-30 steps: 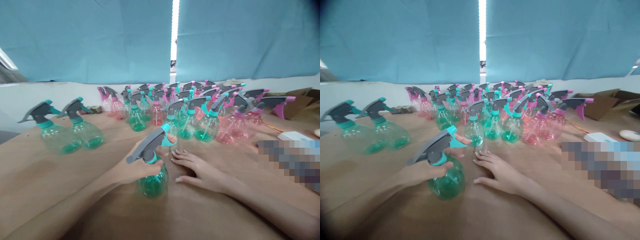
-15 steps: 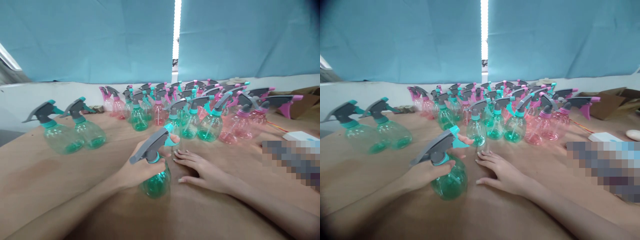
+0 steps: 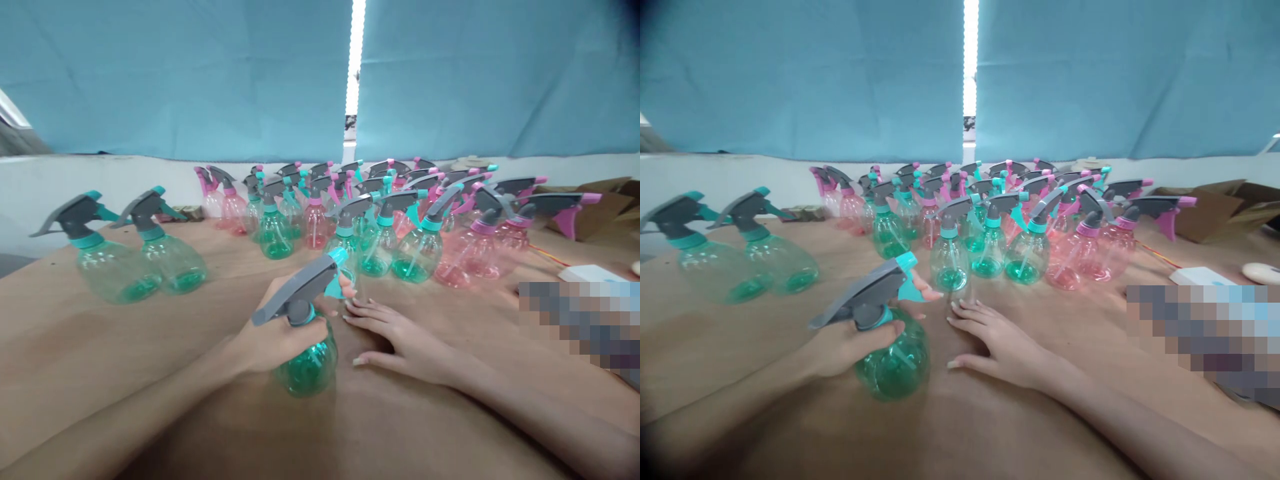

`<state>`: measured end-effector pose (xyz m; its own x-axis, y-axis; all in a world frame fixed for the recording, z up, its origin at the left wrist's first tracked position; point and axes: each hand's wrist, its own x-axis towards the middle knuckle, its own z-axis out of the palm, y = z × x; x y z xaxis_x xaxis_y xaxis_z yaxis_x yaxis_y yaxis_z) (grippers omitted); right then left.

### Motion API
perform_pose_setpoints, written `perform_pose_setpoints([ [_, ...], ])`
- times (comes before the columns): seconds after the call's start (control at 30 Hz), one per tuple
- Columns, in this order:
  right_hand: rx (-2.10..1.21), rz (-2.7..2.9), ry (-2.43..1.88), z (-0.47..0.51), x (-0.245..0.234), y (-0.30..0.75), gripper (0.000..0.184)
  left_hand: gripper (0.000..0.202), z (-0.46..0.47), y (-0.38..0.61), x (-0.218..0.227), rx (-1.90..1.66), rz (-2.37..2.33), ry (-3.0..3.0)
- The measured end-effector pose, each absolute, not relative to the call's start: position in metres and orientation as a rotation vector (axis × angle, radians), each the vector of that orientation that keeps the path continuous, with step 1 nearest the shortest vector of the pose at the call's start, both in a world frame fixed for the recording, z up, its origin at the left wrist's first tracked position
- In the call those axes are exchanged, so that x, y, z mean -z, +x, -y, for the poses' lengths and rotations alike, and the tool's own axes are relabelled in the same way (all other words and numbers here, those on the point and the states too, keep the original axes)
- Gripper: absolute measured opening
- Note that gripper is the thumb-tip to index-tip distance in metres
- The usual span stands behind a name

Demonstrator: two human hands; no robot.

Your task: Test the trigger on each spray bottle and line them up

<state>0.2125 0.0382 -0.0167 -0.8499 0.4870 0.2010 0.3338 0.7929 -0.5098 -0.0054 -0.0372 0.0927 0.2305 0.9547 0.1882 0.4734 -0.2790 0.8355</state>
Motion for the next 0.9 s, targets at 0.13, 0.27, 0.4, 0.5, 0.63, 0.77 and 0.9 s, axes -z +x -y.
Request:
perform_pose_setpoints([
  [0.13,-0.665,2.65,-0.628,-0.038,0.017,0.213,0.068,0.038,0.036,-0.005,-0.092,-0.972,-1.267,1.905],
  [0.27,-0.647,2.671,-0.622,-0.039,0.017,0.212,0.068,0.036,0.037,-0.005,-0.092,-1.008,-1.285,1.901],
  [0.4,-0.616,2.715,-0.622,-0.041,0.016,0.212,0.071,0.028,0.038,-0.006,-0.089,-1.006,-1.342,1.836],
  [0.5,-0.608,2.721,-0.615,-0.041,0.013,0.213,0.071,0.022,0.039,-0.007,-0.086,-0.975,-1.418,1.726],
  [0.63,-0.589,2.699,-0.601,-0.04,0.012,0.213,0.071,0.023,0.037,-0.004,-0.082,-0.925,-1.428,1.698],
  [0.77,-0.577,2.688,-0.584,-0.04,0.012,0.214,0.07,0.021,0.035,0.001,-0.077,-0.973,-1.5,1.667],
  [0.9,-0.572,2.691,-0.566,-0.04,0.012,0.214,0.07,0.021,0.034,0.009,-0.077,-0.952,-1.56,1.697],
])
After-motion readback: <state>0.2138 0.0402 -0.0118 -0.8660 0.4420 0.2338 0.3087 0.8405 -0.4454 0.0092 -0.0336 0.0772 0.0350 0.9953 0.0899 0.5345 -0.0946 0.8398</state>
